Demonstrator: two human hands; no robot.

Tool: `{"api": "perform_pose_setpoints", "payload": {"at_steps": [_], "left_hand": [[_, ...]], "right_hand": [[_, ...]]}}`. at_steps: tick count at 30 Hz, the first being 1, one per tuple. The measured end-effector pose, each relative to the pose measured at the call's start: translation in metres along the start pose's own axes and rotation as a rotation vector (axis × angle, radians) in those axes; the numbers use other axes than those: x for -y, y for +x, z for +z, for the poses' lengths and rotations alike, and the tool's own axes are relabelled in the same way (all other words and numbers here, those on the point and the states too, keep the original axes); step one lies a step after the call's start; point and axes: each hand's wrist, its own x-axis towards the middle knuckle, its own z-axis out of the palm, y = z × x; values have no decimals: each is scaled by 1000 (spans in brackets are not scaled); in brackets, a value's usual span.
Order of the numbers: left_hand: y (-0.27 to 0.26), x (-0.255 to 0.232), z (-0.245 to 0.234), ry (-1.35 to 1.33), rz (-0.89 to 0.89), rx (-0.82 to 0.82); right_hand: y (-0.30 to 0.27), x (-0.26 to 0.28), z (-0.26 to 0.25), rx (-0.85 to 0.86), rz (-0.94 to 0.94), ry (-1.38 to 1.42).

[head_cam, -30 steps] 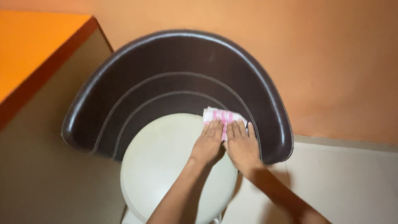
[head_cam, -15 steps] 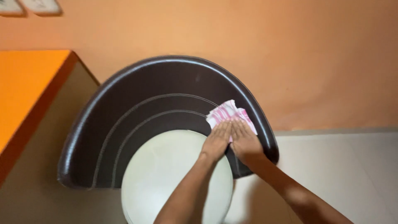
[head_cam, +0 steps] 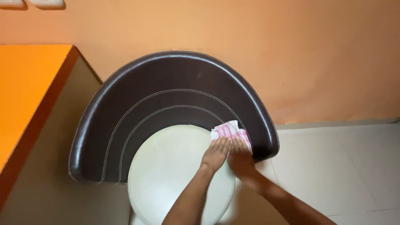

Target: The person wipes an orange chair with a pink and white checkered cloth, then wipes an orange countertop, and finally wipes a black and white chair. The person moves the chair to clean underneath it.

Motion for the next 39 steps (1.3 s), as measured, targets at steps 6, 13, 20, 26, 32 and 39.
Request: {"api": "perform_pose_setpoints", "payload": {"at_steps": [6, 13, 20, 26, 32, 39], "left_hand": [[24, -5, -40, 363, 38, -159], [73, 9, -69, 448, 22, -249], [100, 61, -96, 484, -97, -241], [102, 108, -113, 365, -221, -289], [98, 136, -118, 349, -234, -336], [61, 145, -107, 413, -265, -245]], "right_hand": [[40, -17, -75, 351, 85, -53], [86, -46, -96, 357, 45, -278], [155, -49, -105, 287, -9, -163], [205, -40, -114, 243, -56, -72], [222, -27, -54, -36, -73, -95], [205, 18, -32, -60, -40, -38]]}}
